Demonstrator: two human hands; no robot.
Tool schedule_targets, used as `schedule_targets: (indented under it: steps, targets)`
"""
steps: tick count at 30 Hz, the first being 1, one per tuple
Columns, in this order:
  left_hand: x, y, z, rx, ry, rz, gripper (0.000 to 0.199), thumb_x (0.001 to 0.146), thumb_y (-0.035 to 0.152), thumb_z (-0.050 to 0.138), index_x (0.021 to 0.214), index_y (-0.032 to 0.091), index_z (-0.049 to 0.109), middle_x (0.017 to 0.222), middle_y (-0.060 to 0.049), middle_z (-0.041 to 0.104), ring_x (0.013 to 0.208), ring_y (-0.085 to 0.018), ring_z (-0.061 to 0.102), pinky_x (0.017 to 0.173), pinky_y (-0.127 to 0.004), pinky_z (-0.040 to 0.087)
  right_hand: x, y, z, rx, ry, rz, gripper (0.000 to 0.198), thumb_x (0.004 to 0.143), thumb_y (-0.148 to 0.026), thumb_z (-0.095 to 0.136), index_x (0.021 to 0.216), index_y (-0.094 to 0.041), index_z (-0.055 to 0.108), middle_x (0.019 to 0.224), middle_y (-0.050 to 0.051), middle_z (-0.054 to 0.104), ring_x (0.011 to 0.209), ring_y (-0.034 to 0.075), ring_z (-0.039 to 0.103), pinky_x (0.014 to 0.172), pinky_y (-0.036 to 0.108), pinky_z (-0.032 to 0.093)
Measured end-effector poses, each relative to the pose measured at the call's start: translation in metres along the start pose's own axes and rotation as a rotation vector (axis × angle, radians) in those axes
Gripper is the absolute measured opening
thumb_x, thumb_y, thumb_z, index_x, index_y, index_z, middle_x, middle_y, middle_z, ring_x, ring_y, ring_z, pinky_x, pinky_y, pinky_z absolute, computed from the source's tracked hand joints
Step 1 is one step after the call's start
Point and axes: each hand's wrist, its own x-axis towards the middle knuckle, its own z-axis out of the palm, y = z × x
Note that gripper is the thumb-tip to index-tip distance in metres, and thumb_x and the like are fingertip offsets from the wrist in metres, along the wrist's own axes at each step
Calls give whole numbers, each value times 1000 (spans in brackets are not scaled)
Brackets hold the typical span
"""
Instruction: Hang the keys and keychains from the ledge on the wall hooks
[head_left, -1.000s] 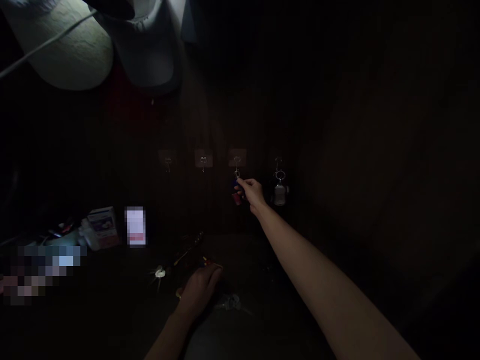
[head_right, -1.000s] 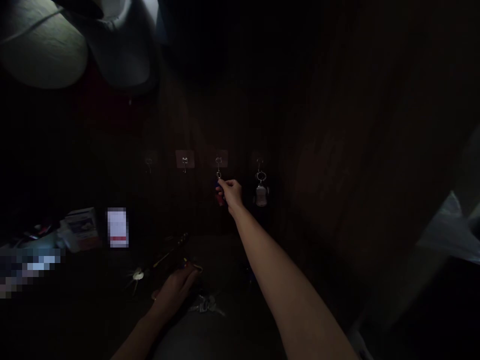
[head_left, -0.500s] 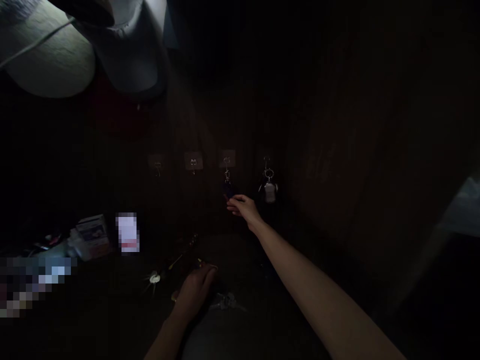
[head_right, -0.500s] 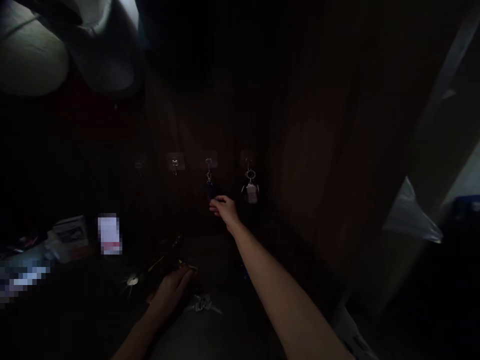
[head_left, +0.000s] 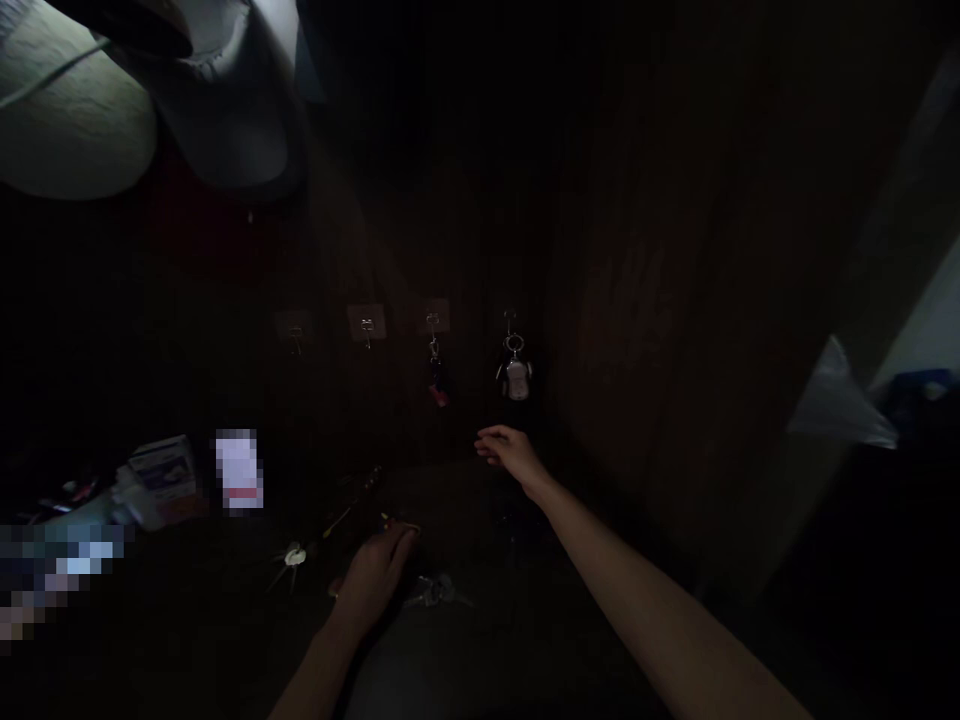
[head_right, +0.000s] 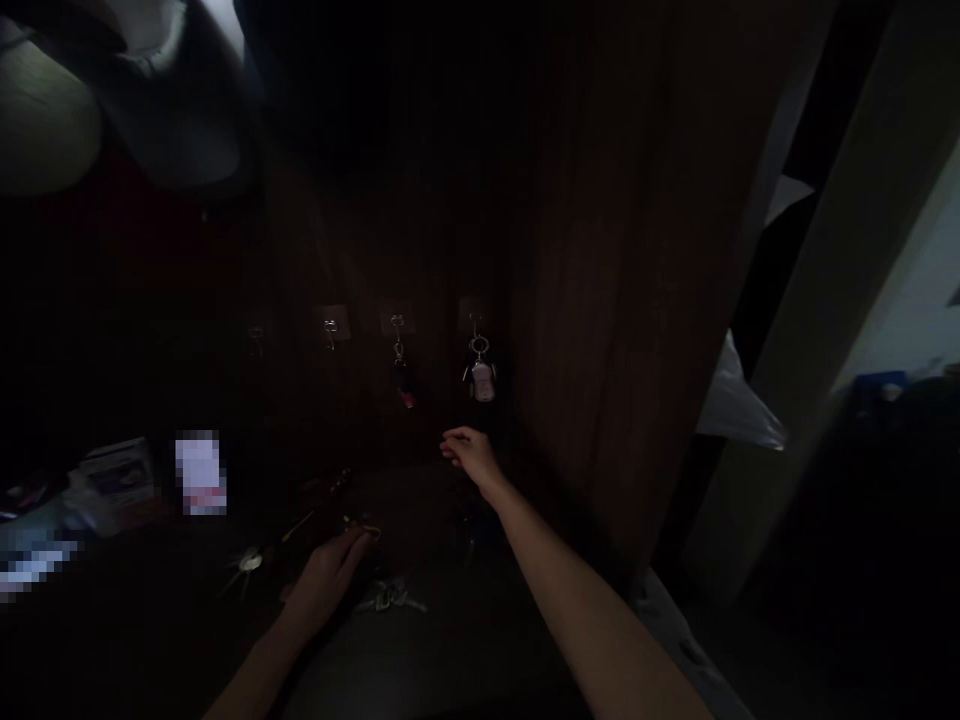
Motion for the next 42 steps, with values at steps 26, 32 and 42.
schedule_targets:
  steps: [26, 32, 42]
  targets:
    - [0, 2, 0, 37, 14, 33, 37, 88, 42, 32, 98, 24, 62, 96, -3, 69, 92, -19, 63, 82, -28, 45, -57, 49, -73, -569, -32, -147, 22, 74, -18, 47, 81, -19, 68, 86, 4, 70, 84, 19, 64, 79, 32, 46]
    - [0, 0, 0, 38, -4, 27, 36, 88, 42, 32, 100, 25, 61, 97, -3, 69, 93, -19, 63, 83, -29, 44, -67, 61, -73, -656, -29, -161, 21, 71, -14, 51, 83, -20, 68, 91, 4, 69, 90, 20, 62, 84, 33, 44]
    - [-1, 3, 0, 36, 11, 17, 35, 88, 42, 34, 98, 24, 62, 99, -2, 68, 94, -18, 63, 83, -27, 44, -79, 60, -44, -841, -91, -190, 23, 72, -18, 58, 93, -22, 66, 99, 5, 64, 98, 21, 56, 87, 32, 41]
